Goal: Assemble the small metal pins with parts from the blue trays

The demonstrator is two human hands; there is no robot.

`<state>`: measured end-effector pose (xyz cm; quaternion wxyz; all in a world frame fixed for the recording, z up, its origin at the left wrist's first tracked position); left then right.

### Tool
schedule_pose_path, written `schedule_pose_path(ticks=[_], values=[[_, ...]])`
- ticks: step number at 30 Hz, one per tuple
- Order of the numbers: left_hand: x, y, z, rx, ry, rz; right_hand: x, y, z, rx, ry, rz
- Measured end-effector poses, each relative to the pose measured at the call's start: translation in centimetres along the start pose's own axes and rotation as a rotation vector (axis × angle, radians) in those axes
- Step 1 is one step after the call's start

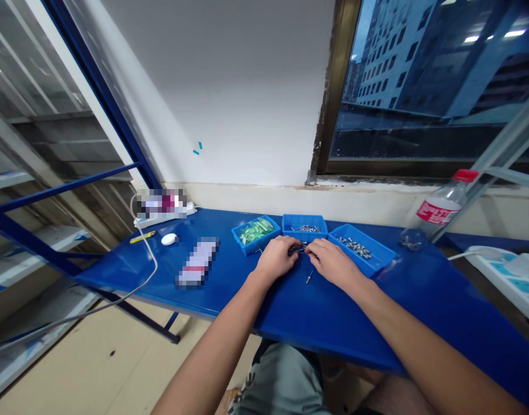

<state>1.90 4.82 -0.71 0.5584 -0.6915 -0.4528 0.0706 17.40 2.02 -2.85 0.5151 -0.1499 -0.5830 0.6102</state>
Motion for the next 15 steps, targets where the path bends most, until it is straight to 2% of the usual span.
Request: schedule_pose_path(ticks=[5, 9, 12, 15], values=[[0.0, -0.3, -0.3, -0.024, -0.011, -0.042, 0.1, -0.4, 0.0, 0.058, 0.034, -0.020], [0.1, -0.6, -0.7, -0.052, -0.003, -0.085, 0.2, -1.6, 0.0, 0.158, 0.109, -0.143], [0.2, -0.9, -0.8, -0.090, -0.033, -0.101, 0.3, -2.6, -0.1, 0.318, 0.194, -0.280], [0.2, -1.1, -0.8, -0.133, -0.064, -0.093, 0.1, -2.8, -0.3, 0.586, 0.279, -0.371]])
Point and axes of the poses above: each hand's wrist, its own x-axis towards the middle knuckle, its own y-axis out of the palm, z = x × y, the point moved 6 cm from there along x, towards the middle knuckle, and after that the axes turned 4 degrees about x, right-handed, at the moved point
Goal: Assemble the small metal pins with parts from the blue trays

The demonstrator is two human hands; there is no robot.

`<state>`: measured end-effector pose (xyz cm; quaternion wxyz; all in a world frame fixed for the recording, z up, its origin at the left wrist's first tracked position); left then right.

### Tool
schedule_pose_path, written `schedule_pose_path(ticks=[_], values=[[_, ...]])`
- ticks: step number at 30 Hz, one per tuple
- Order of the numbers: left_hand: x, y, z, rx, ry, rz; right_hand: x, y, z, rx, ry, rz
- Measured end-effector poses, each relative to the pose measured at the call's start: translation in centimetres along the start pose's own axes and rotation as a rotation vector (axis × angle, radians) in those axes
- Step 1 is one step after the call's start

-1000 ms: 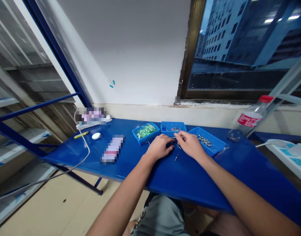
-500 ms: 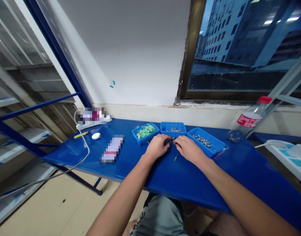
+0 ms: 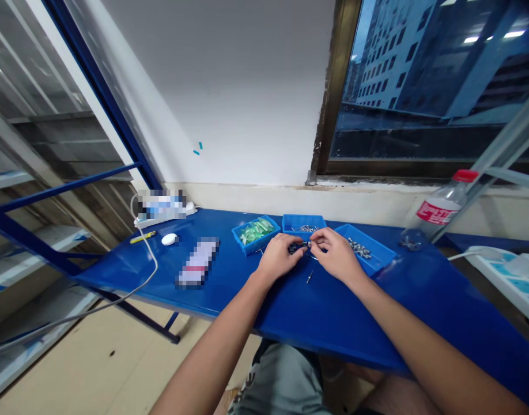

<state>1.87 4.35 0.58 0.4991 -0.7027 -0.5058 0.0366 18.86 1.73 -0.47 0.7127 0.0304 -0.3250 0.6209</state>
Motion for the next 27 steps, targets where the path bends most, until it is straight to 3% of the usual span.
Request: schedule_pose_path(ticks=[3, 9, 17, 20, 23, 27], values=[[0.0, -0.1, -0.2, -0.085, -0.025, 0.030, -0.1, 0.3, -0.5, 0.154, 0.088, -0.004], [0.0, -0.4, 0.0, -0.260, -0.109, 0.009, -0.3, 0.8, -0.8, 0.117, 0.117, 0.012], [0.1, 0.0, 0.4, -0.377, -0.107, -0.013, -0.3, 0.6, 0.6, -0.060, -0.010, 0.018], [-0.1, -0.4, 0.1, -0.321, -0.129, -0.019, -0.3, 0.5, 0.9, -0.116, -0.024, 0.022], [-0.2, -0.7, -0.4, -0.238, -0.128, 0.032, -0.3, 0.4, 0.5, -0.086, 0.003, 0.023], [-0.2, -0.4, -0.2, -0.291, -0.146, 0.097, -0.3, 0.6, 0.5, -0.064, -0.031, 0.070]])
Point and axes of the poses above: each hand's wrist, its own x-axis towards the middle knuckle, its own y-axis out of the palm, z = x × y, the point moved 6 cm from there along x, towards the middle knuckle, and after that the axes turned 4 degrees about x, right-handed, at the moved point
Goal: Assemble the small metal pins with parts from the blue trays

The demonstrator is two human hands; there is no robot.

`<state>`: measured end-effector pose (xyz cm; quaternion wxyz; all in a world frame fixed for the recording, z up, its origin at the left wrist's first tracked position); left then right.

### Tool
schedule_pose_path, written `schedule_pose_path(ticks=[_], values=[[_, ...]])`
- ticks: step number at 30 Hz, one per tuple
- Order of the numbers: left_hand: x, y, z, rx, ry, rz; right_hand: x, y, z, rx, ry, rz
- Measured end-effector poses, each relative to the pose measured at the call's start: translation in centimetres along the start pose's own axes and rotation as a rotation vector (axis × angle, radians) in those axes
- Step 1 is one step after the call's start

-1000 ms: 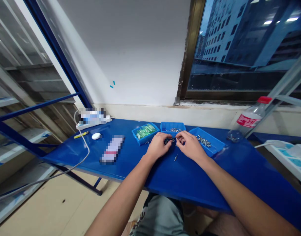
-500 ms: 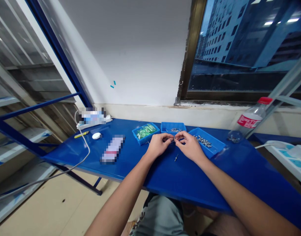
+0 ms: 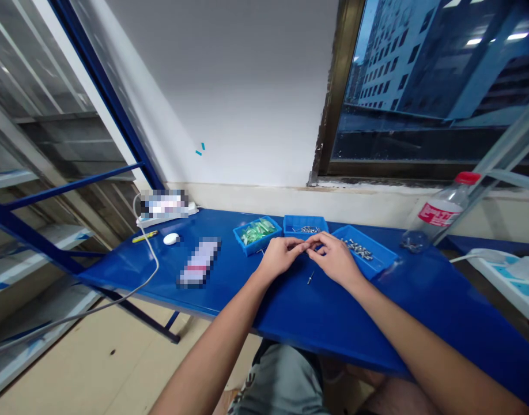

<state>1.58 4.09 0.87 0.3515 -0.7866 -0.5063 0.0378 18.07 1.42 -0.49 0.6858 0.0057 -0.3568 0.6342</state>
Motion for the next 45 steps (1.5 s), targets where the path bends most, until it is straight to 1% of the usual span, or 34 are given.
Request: schedule_pose_path(ticks=[3, 7, 10, 15, 18, 21, 24, 27, 30, 32, 35, 39, 42, 45], values=[[0.2, 0.2, 0.8, -0.056, -0.041, -0.017, 0.0, 0.1, -0.1, 0.005, 0.003, 0.004], [0.5, 0.5, 1.4, -0.066, -0.032, -0.044, 0.0, 0.1, -0.9, 0.097, 0.123, -0.022], [0.5, 0.7, 1.7, -0.090, -0.024, -0.051, 0.0, 0.3, -1.3, 0.140, 0.158, -0.011], [0.5, 1.0, 1.9, -0.211, -0.009, -0.045, 0.0, 0.9, -1.9, 0.146, 0.157, 0.023], [0.6, 1.1, 2.0, -0.263, -0.009, -0.058, 0.0, 1.0, -1.5, 0.134, 0.122, 0.031], [0.5, 0.8, 1.7, -0.204, -0.004, -0.085, 0.0, 0.8, -0.7, 0.066, 0.067, 0.032], [0.3, 0.3, 1.1, -0.084, -0.011, -0.089, 0.1, 0.2, -0.1, -0.015, 0.028, -0.013], [0.0, 0.0, 0.5, -0.012, -0.016, -0.060, 0.1, -0.2, 0.0, 0.008, 0.024, -0.026], [0.0, -0.1, 0.4, -0.018, -0.015, -0.030, 0.1, 0.1, 0.2, 0.055, 0.010, 0.017], [0.1, 0.0, 0.8, -0.063, -0.026, -0.026, 0.0, 0.2, 0.2, 0.085, 0.019, 0.029], [0.5, 0.2, 1.6, -0.134, -0.042, -0.037, -0.1, 0.3, -0.3, 0.153, 0.087, 0.000], [0.6, 0.4, 1.9, -0.151, -0.042, -0.070, -0.1, 0.3, -1.2, 0.185, 0.151, -0.028], [0.6, 0.5, 1.6, -0.191, -0.018, -0.078, -0.1, 0.4, -1.5, 0.199, 0.163, -0.017], [0.6, 0.7, 1.4, -0.275, 0.007, -0.059, 0.0, 0.6, -1.3, 0.200, 0.133, -0.013]])
Point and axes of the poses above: each hand's wrist, its own x-axis towards the middle knuckle, its own y-axis out of the palm, z = x × y, the point moved 6 cm from there along x, towards the middle knuckle, and after that the axes turned 4 degrees about x, right-handed, at the moved point
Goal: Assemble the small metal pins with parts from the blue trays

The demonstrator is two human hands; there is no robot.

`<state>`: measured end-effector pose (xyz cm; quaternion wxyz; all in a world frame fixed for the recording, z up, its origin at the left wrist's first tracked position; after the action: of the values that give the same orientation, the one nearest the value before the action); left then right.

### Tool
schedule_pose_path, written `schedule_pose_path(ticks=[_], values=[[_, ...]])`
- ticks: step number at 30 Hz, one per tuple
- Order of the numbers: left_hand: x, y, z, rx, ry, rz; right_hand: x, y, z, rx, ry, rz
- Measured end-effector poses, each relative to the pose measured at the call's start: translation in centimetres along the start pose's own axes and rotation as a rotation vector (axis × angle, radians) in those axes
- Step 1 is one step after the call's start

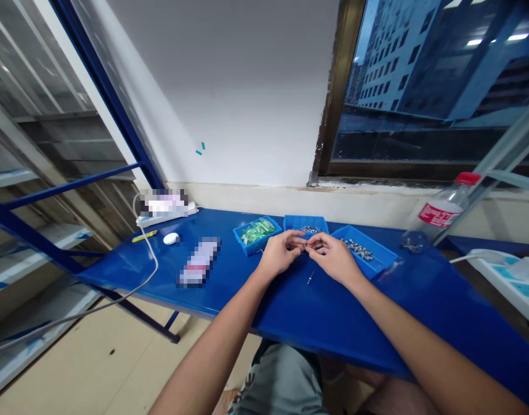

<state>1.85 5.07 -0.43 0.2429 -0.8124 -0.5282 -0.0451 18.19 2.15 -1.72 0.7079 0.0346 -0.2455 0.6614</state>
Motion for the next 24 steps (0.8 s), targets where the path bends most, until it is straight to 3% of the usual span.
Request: schedule_pose_path(ticks=[3, 7, 11, 14, 17, 19, 24], values=[[0.0, -0.1, 0.0, -0.026, -0.002, -0.009, 0.0, 0.2, 0.7, -0.090, -0.059, 0.006], [-0.1, -0.4, -0.7, 0.066, 0.036, -0.035, -0.1, -0.3, 2.4, -0.381, -0.226, 0.019], [-0.4, 0.3, -1.9, 0.369, 0.194, 0.031, -0.3, -2.9, 4.0, -0.701, -0.395, -0.111], [-0.5, 0.9, -1.9, 0.486, 0.251, 0.089, -0.3, -5.2, 4.2, -0.863, -0.407, -0.207], [-0.4, 0.7, -1.6, 0.522, 0.241, 0.050, -0.2, -6.2, 4.1, -0.860, -0.391, -0.202], [-0.3, 0.2, -1.5, 0.534, 0.216, -0.008, -0.1, -5.4, 3.8, -0.747, -0.383, -0.072], [-0.3, -0.7, -1.8, 0.530, 0.177, -0.094, -1.3, -0.1, 2.8, -0.342, -0.242, 0.520]])
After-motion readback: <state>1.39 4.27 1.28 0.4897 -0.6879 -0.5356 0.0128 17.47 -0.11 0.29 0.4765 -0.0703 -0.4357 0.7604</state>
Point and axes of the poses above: each hand's wrist, its own x-axis towards the middle knuckle, its own y-axis out of the palm, z = x × y, the point moved 6 cm from there along x, towards the middle knuckle, and after that the axes turned 4 degrees about x, right-handed, at the moved point
